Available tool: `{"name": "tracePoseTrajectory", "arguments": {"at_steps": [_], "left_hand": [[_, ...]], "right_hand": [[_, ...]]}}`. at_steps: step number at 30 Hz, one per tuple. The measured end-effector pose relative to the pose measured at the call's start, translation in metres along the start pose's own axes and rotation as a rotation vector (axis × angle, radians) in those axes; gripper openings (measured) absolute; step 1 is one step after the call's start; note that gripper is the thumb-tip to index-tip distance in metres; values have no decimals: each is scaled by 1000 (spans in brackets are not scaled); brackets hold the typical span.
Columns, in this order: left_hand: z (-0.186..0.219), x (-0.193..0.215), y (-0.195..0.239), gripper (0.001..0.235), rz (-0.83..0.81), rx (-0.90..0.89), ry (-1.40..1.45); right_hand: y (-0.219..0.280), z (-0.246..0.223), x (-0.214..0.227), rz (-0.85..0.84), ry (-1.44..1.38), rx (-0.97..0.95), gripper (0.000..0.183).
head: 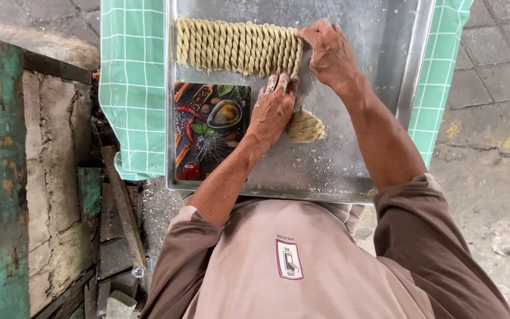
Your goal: The person kneads and shapes a small piece of dough by hand on a metal tray. They repeatedly roll the dough between their palms and press it against the tray surface, while a larger braided dough piece rests nearby.
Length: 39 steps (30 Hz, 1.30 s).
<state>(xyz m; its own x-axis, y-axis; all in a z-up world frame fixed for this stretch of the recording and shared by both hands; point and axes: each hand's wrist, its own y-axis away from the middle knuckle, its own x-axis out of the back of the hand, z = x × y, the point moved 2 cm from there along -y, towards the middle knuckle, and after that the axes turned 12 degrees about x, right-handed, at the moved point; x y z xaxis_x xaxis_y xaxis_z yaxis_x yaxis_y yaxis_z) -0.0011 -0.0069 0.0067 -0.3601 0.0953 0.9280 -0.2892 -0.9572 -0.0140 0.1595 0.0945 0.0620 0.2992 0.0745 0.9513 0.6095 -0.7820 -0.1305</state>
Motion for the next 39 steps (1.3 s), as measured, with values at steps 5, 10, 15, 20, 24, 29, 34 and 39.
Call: {"name": "tracePoseTrajectory", "arguments": {"at_steps": [5,10,15,20,24,29,34,39], "left_hand": [[-1,-2,4,22,33,-8,-32],[-6,-15,3,18,-13,9,-31],[2,2,10,33,14,47,95],[-17,-22,12,32,86,2,30],[-26,-16,22,35,72,1,38],[-38,-27,29,36,36,6,84],[-14,25,45,38,11,40,122],[-12,31,51,40,-11,20,185]], "right_hand": [[26,-30,30,163,-496,-111,32],[71,-36,14,190,-503,-150,28],[90,-32,-17,216,-186,70,31],[79,-47,-14,154,77,129,36],[81,-36,-29,100,141,110,36],[82,-31,-44,68,124,90,44],[84,-40,-32,39,120,77,44],[94,-41,-30,44,-45,56,58]]}}
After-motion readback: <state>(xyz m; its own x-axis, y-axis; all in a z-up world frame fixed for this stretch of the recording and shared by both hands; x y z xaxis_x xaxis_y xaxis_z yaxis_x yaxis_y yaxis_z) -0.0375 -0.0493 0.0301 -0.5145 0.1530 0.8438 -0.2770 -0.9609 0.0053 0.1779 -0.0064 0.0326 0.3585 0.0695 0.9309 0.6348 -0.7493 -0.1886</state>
